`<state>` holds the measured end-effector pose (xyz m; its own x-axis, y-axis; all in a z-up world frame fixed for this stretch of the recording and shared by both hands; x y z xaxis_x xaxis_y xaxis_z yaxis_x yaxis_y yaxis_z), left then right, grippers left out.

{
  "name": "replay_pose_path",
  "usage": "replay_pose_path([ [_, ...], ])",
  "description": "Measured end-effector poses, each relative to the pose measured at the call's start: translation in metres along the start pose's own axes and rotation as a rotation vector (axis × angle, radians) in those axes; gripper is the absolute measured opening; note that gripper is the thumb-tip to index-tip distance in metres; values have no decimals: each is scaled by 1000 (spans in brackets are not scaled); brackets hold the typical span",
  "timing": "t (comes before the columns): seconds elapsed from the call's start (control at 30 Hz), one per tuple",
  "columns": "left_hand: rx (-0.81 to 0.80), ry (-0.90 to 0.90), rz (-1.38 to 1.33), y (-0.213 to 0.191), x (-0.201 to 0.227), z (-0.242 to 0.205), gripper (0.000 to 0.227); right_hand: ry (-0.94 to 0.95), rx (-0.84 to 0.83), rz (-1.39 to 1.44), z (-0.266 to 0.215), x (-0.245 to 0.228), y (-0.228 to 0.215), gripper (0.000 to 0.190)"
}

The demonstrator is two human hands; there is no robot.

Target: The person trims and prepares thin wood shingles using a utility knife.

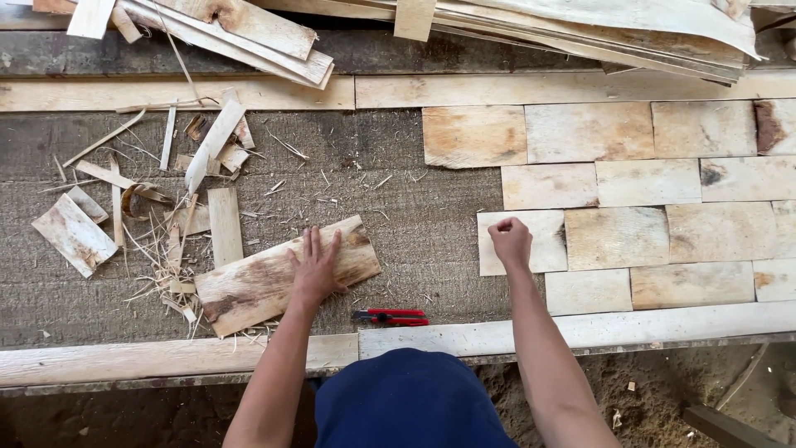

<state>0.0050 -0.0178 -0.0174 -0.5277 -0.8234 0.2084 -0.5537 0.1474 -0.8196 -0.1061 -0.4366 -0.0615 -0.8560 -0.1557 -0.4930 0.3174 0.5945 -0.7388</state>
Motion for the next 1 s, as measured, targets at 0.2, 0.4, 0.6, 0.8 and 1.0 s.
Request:
replay_pose_path([
  [0.2, 5, 8, 7, 0, 1, -1, 143, -72, 14, -54, 21, -41, -4, 12],
  [0.4, 8, 10, 13, 1, -1, 0, 143, 28, -16, -220, 46, -45, 7, 13],
  [0.6, 10, 3, 2, 4, -4, 4, 145, 36, -70, -281, 50, -47, 13, 19],
  [0.8, 16, 5, 13, 0, -1, 2, 145, 38, -87, -280, 55, -45, 18, 19],
  [1.0, -3, -9, 2, -1, 0, 4, 145, 28, -70, -228, 57, -42, 17, 22],
])
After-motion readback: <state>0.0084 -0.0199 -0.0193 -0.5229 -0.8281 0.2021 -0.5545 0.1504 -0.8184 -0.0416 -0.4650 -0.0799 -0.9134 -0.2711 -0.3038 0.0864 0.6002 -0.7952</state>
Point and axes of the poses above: each hand's wrist, its own z-axis towards the middle knuckle, its own y-axis out of the palm, x = y × z, the point moved 2 cm from there along z, towards the middle knuckle, and after that the axes turned 11 degrees about y, right-handed, at the moved point
